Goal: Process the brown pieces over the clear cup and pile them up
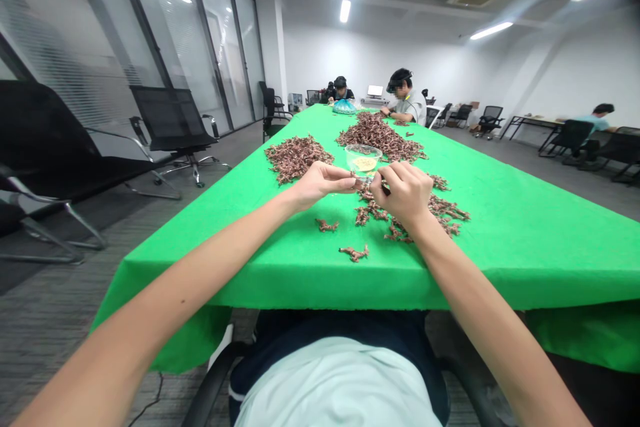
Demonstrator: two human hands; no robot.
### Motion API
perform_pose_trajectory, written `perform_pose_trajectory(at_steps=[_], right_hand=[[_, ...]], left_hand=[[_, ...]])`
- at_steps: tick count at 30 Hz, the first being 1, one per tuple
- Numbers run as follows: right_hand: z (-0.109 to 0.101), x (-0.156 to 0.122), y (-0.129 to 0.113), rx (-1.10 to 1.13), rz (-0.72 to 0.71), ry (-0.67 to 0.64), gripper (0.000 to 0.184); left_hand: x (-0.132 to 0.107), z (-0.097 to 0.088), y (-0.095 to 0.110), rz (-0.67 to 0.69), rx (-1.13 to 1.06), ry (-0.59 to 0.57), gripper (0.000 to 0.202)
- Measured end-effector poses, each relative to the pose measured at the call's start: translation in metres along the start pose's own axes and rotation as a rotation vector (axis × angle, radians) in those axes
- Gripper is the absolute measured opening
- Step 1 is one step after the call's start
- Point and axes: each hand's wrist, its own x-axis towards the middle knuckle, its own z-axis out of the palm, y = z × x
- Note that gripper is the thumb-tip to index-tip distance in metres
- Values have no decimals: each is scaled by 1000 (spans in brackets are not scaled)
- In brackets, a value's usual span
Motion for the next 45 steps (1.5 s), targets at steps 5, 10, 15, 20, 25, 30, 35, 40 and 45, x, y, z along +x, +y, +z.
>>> perform_pose_trajectory(at_steps=[5,10,15,20,25,30,35,40,45], right_hand=[[0,-1,0,-7,-26,10,25],[0,-1,0,-15,-45,36,23],[0,-1,-1,-28,-47,72,21],[-1,0,-2,-46,-55,111,19],[0,0,-3,-30,-27,114,20],[3,0,-9,103,147,68,29],[7,3,-18,299,374,-49,47],[9,5,-24,425,397,-106,50],[10,5,-27,495,448,-129,50]], left_hand=[[-1,2,2,-5,-35,-24,40],[-2,2,4,-14,-36,-39,41],[-2,1,5,-16,-53,-71,37],[-2,1,6,-32,-64,-79,39],[-2,2,6,-33,-78,-89,36],[-2,8,6,46,-103,-19,35],[1,12,4,137,-92,99,39],[3,13,0,176,-73,161,43],[4,14,-2,194,-81,182,42]])
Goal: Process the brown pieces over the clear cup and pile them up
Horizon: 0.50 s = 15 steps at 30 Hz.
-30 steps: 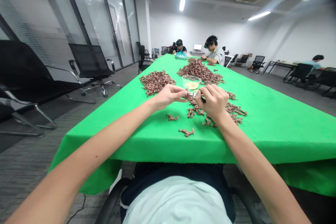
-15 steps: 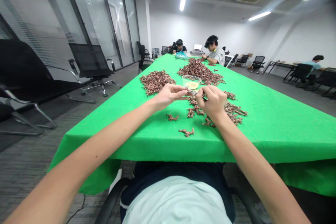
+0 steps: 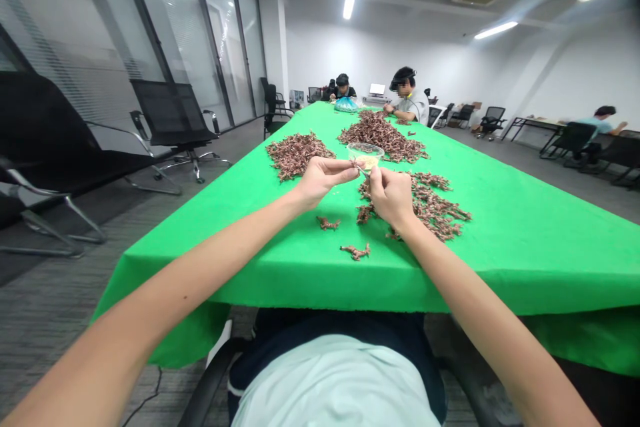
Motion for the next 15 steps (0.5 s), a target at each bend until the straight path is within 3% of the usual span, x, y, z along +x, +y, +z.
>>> perform_pose_trajectory(at_steps=[8,15], right_hand=[[7,-2,0,-52,4,0,50],[10,-3,1,-259,-81,54,44]], left_hand=[[0,1,-1,16,8,36,38],[-2,2,0,5,1,-5,38]])
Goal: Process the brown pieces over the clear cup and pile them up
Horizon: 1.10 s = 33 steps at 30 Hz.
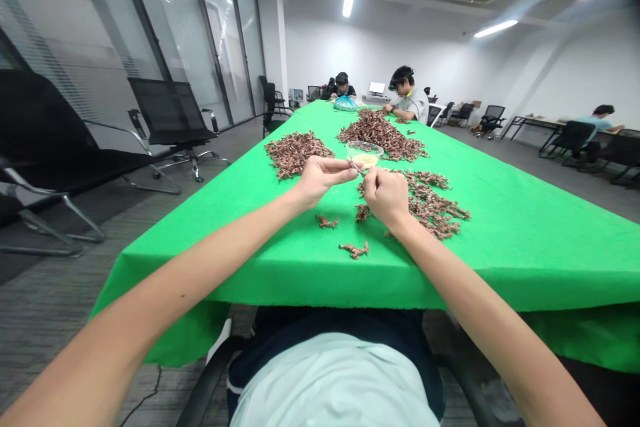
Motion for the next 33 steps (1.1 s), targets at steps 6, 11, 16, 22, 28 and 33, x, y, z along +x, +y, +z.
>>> perform_pose_trajectory(at_steps=[6,11,16,22,28,33], right_hand=[[-2,-1,-2,-94,-8,53,41],[-5,1,0,4,15,62,39],[-9,3,4,79,43,95,39],[-10,4,8,100,23,88,40],[-12,5,8,138,23,62,40],[-13,4,7,181,3,20,42]], left_hand=[[-1,1,3,-55,-16,-62,41],[1,-2,1,-26,-42,-64,35],[3,-3,3,-25,-74,7,35],[2,-2,6,-2,-70,3,36],[2,-2,7,3,-18,-37,33],[2,-3,6,-25,3,-50,38]])
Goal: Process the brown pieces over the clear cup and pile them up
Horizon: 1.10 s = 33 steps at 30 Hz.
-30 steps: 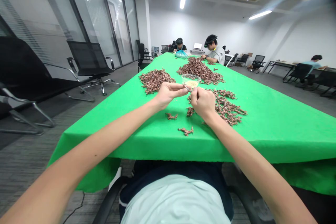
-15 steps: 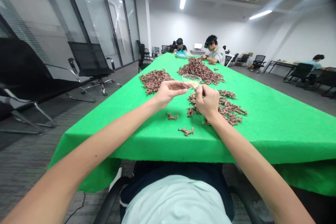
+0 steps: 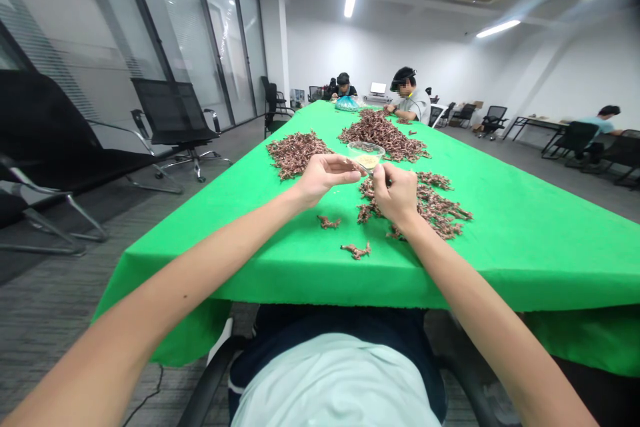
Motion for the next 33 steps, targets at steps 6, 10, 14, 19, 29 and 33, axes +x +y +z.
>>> perform_pose_trajectory(at_steps=[6,10,14,19,29,33], right_hand=[[1,-1,2,2,15,-10,43],[1,0,3,7,23,-22,42],[-1,0,4,-77,14,-39,41],[-5,0,9,-334,-154,-27,35],[-7,1,15,-482,-341,39,38],[-8,1,14,-486,-335,30,38]], left_hand=[[-1,1,0,-55,45,21,42],[-2,2,3,-111,136,37,47],[-3,1,4,-110,168,28,49],[-2,1,4,-126,201,49,49],[-3,4,10,-176,183,21,47],[-3,4,10,-200,149,4,49]])
